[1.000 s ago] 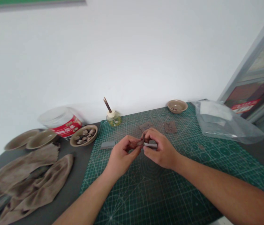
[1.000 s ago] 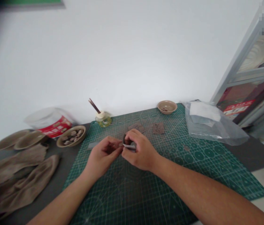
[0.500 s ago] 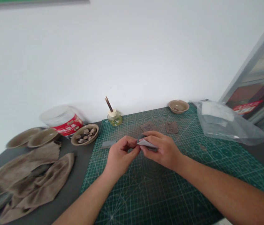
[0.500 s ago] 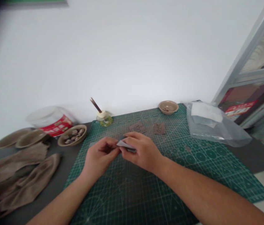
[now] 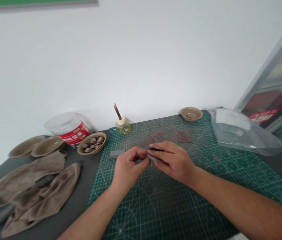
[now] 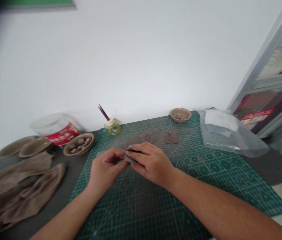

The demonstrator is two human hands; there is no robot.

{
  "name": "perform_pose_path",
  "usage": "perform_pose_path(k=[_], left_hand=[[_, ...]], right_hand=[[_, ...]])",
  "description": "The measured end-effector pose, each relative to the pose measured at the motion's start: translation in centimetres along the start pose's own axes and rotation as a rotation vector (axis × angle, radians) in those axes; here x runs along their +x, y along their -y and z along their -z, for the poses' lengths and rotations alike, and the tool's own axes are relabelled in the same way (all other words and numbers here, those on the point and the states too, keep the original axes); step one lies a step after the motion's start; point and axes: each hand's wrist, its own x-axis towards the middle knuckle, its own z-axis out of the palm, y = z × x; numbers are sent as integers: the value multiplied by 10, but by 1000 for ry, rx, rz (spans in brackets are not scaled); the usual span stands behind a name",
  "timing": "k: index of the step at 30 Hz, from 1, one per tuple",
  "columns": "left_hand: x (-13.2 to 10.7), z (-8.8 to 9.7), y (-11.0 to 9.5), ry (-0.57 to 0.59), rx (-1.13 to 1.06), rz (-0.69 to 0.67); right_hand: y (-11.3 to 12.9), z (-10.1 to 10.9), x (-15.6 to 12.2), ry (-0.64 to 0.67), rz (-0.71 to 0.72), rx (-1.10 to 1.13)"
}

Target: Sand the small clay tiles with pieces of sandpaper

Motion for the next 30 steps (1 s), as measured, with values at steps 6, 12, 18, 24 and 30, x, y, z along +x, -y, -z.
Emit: perform_pose_path(k=[6, 12, 18, 24, 30], left_hand=[[-1, 1, -1, -13, -16, 3], [-1, 2, -1, -16, -4, 8], [-2, 1, 4, -20, -66, -16], [-2, -3, 4, -27, -168, -3], [1, -3, 2, -35, -300, -4]], right_hand=[[3, 2, 2, 12, 43, -62], [4, 2, 2, 22, 115, -127], [4, 2, 2, 10, 98, -89], [4, -1, 1, -74, -26, 55], [-3, -6, 2, -145, -365, 261]])
